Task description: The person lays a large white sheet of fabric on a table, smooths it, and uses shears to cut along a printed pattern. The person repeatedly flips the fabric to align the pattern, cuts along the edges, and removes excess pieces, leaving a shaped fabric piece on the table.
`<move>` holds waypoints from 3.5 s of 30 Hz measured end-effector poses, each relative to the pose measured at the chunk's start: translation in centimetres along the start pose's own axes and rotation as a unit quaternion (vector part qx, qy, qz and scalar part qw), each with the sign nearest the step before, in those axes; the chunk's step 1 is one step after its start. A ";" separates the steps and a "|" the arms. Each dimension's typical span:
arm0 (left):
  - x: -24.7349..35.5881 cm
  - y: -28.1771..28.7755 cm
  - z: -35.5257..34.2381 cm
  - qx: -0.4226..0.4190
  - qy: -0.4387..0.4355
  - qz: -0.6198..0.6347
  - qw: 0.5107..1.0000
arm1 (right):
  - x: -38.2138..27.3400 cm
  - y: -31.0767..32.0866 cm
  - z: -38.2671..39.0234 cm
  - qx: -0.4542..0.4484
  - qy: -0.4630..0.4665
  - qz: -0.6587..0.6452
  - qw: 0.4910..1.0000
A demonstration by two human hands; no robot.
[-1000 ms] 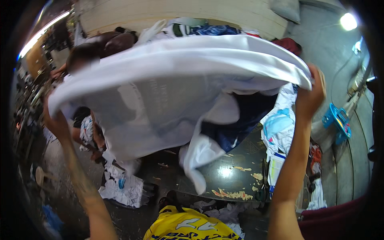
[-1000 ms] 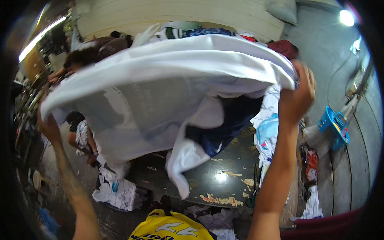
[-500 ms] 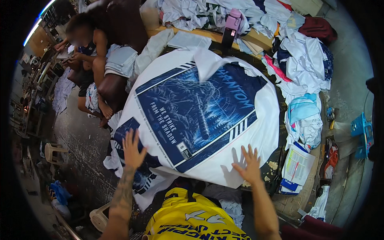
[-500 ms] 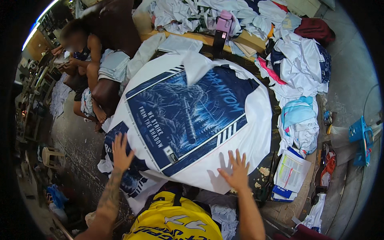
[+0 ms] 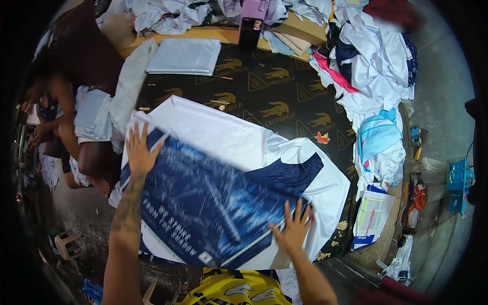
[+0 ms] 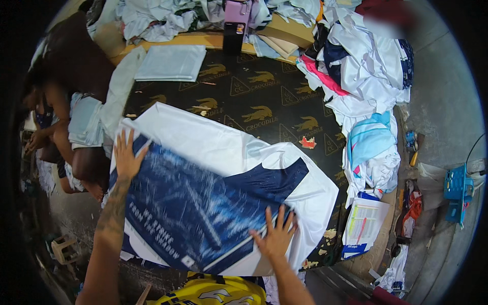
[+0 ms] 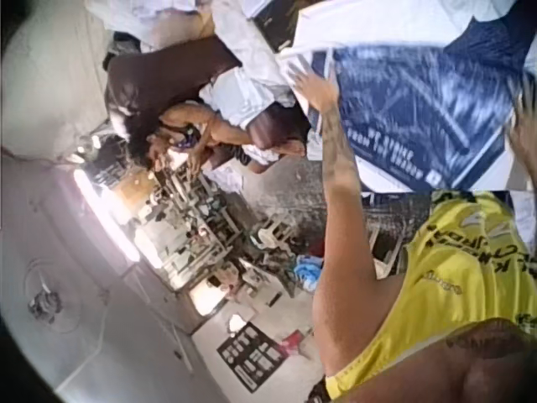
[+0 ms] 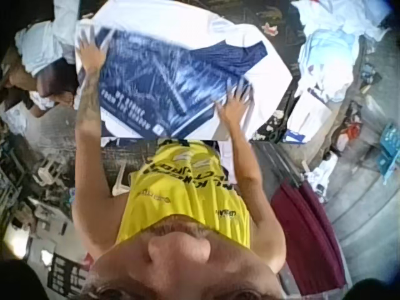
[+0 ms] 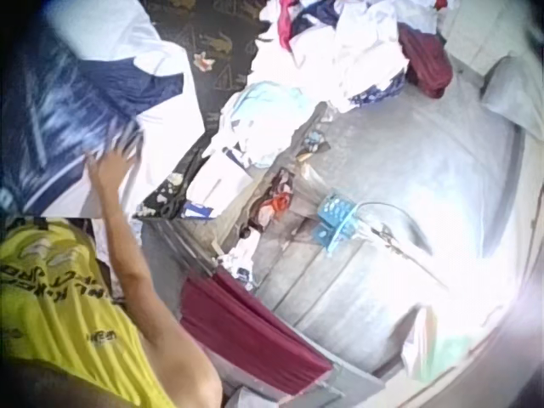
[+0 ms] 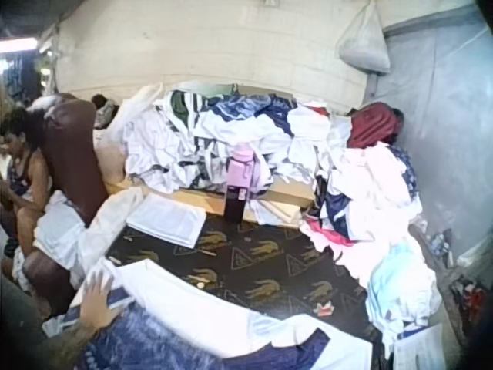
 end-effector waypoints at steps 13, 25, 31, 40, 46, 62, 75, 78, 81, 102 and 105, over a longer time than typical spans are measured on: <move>8.6 5.1 15.5 -0.017 0.011 0.250 0.968 | 16.2 9.9 10.0 0.220 -0.156 -0.171 0.948; 29.7 9.1 51.8 -0.190 -0.362 0.234 0.882 | 29.1 5.2 21.6 0.044 -0.099 -0.198 0.974; 24.8 11.5 51.3 -0.146 -0.114 0.407 0.894 | 25.7 5.7 32.7 -0.282 -0.091 -0.388 0.873; 25.9 11.8 52.6 -0.177 -0.094 0.348 0.916 | 9.3 -0.5 24.6 -0.446 0.087 -0.319 0.831; 26.1 11.1 52.9 -0.185 -0.119 0.319 0.922 | 9.8 -0.7 24.2 -0.443 -0.005 -0.323 0.837; 25.3 8.6 50.1 -0.332 -0.167 0.417 0.829 | -0.5 0.6 13.9 -0.453 0.001 -0.387 0.803; 24.0 6.2 47.2 -0.513 -0.172 0.508 0.670 | -7.4 -0.2 4.5 -0.486 -0.028 -0.293 0.823; 24.0 5.5 46.4 -0.582 -0.155 0.500 0.622 | -10.3 0.0 0.3 -0.420 0.041 -0.287 0.860; 23.8 4.9 45.2 -0.622 -0.126 0.519 0.572 | -11.9 -0.4 -1.2 -0.434 0.023 -0.300 0.849; 27.2 -0.8 47.8 -0.790 -0.222 0.464 0.333 | -26.0 0.0 -16.4 -0.498 -0.006 -0.260 0.827; 26.0 1.9 43.2 -0.770 -0.189 0.504 0.343 | -28.6 -0.2 -20.0 -0.435 0.042 -0.280 0.855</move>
Point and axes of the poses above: each hand's wrist, its own z-axis away from the middle knuckle, its own y-axis out of the back of the hand, x = y × z, the point moved 9 cm from there along -z, towards the middle knuckle, and after that the axes turned 8 degrees about y, right-handed, at the moved point
